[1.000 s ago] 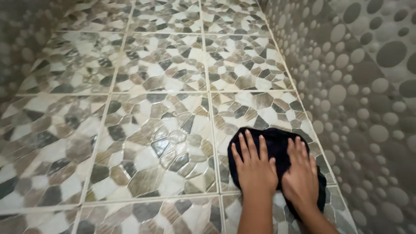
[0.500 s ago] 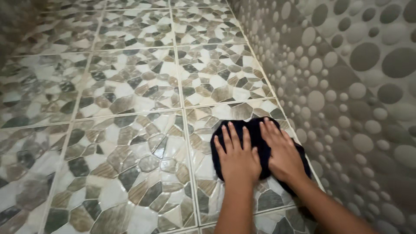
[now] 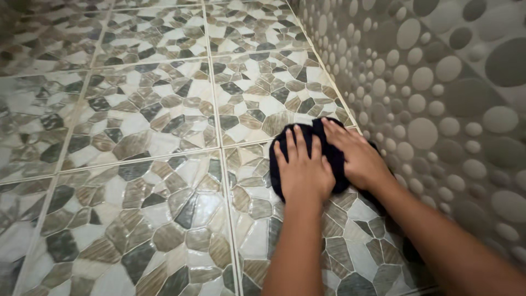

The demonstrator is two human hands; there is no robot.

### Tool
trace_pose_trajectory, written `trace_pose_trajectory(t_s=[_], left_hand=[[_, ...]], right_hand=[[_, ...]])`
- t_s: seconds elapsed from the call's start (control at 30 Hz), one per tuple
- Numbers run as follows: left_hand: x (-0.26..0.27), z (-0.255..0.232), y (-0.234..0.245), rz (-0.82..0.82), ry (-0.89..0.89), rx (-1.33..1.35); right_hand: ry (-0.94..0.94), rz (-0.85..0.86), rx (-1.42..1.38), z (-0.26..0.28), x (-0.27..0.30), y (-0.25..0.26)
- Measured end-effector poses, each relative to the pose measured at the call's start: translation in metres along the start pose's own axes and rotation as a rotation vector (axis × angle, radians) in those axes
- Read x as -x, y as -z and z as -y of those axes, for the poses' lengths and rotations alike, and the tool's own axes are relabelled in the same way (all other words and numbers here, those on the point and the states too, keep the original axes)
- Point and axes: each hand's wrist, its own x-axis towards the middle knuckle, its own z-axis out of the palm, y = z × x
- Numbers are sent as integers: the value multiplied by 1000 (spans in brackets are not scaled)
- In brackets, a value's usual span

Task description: The person wipes the tiled bathroom floor using a black cloth by hand, periodically rinsing the cloth in a small bucket of water.

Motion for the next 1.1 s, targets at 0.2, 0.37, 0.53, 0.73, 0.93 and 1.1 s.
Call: trace_pose_trajectory(t_s=[0.2, 0.37, 0.53, 0.73, 0.93, 1.1], left_hand=[[-15, 4, -8, -8, -22, -15], [-11, 3, -5, -19, -16, 21], [-14, 5, -8, -83, -49, 13], [-15, 4, -7, -70, -67, -5], [-12, 0, -10, -85, -162, -34], [41, -25, -1, -11, -531, 127]], right_hand=[[-19, -24, -5, -19, -3, -12], [-95, -170, -105, -4, -2, -12], [-555, -430, -70, 77, 45, -31], [-747, -580, -160, 139, 61, -18], [-657, -929, -391, 142, 70, -6], [-1257, -885, -301, 120, 79, 13]])
